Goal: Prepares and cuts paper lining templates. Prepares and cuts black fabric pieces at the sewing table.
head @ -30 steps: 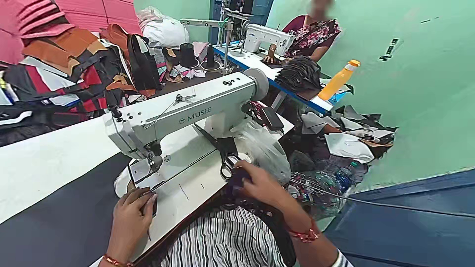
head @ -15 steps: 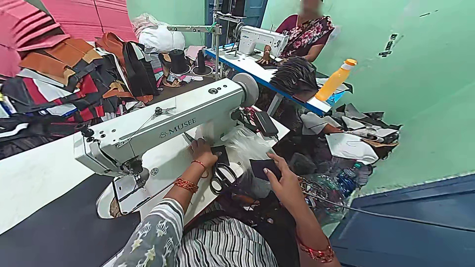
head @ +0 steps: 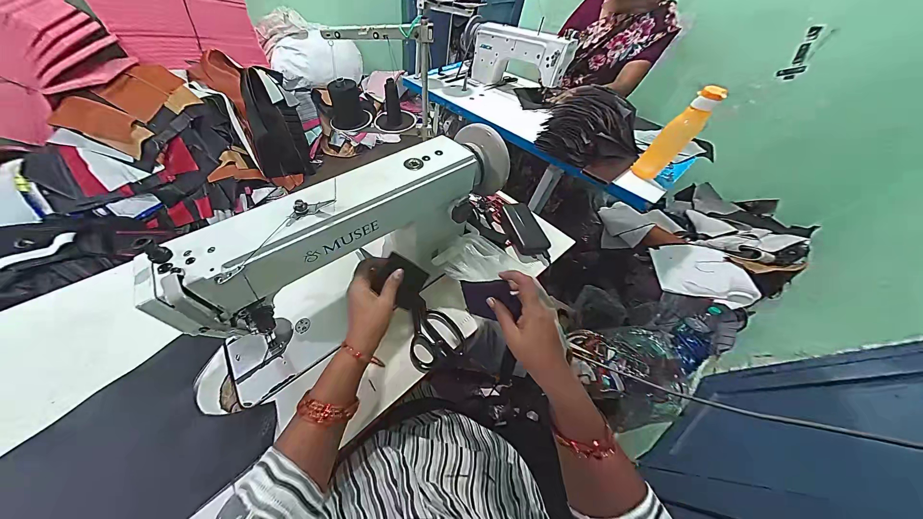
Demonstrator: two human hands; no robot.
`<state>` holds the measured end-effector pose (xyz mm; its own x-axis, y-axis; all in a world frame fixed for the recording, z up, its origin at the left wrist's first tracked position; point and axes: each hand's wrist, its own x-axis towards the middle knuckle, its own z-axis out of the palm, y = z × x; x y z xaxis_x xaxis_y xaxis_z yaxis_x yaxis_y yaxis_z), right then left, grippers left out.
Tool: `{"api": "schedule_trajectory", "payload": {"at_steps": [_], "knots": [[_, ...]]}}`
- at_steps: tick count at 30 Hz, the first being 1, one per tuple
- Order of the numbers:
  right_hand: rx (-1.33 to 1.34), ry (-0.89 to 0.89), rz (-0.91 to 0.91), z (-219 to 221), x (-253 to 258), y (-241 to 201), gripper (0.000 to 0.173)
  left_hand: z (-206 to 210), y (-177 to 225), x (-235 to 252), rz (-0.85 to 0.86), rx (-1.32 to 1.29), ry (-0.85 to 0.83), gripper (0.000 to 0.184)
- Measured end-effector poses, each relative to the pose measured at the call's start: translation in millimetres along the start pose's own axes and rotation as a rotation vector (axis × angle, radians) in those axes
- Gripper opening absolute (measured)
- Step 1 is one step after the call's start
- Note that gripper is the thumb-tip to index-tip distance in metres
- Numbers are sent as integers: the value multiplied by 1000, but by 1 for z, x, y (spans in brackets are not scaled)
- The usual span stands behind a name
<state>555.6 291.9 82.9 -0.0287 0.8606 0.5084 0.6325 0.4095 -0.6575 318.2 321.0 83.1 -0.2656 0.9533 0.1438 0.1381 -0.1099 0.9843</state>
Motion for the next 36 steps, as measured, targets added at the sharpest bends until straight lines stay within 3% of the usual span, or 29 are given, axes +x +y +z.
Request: {"api": "schedule_trajectory", "payload": {"at_steps": [4, 6, 7, 9, 11, 13, 15, 19, 24, 27, 29, 31, 33, 36], "knots": [[-62, -108, 30, 43, 22, -4, 34, -40, -11, -31, -377, -242, 195, 19], [-188, -183, 69, 53, 28, -9, 39, -56, -18, -45, -478, -269, 247, 20], [-229, -139, 16, 57, 27, -12, 39, -64, -21, -51, -498, -275, 263, 21], [-248, -69, -95, 58, 21, -21, 30, -76, -27, -61, -498, -290, 291, 24], [-245, -208, -96, 56, 6, -30, 21, -86, -31, -69, -492, -303, 305, 25], [-270, -498, 28, 52, -7, -43, 29, -90, -33, -73, -478, -298, 318, 26], [-340, -656, 94, 56, -20, -50, 43, -93, -33, -75, -464, -293, 310, 28], [-378, -617, 125, 59, -34, -58, 49, -93, -37, -78, -417, -268, 283, 29], [-123, -802, 369, 32, -36, -51, 61, -100, -35, -80, -380, -284, 299, 33], [-87, -942, 532, 15, -49, -38, 52, -106, -38, -81, -396, -354, 327, 34], [147, -951, 625, 3, -65, -29, 43, -109, -38, -79, -421, -405, 348, 34], [384, -991, 644, -7, -87, -21, 54, -109, -36, -77, -441, -457, 370, 34], [535, -1117, 593, -15, -106, -14, 82, -108, -36, -75, -444, -494, 380, 35], [528, -1246, 511, -14, -123, -12, 97, -103, -33, -71, -455, -532, 380, 35]]}}
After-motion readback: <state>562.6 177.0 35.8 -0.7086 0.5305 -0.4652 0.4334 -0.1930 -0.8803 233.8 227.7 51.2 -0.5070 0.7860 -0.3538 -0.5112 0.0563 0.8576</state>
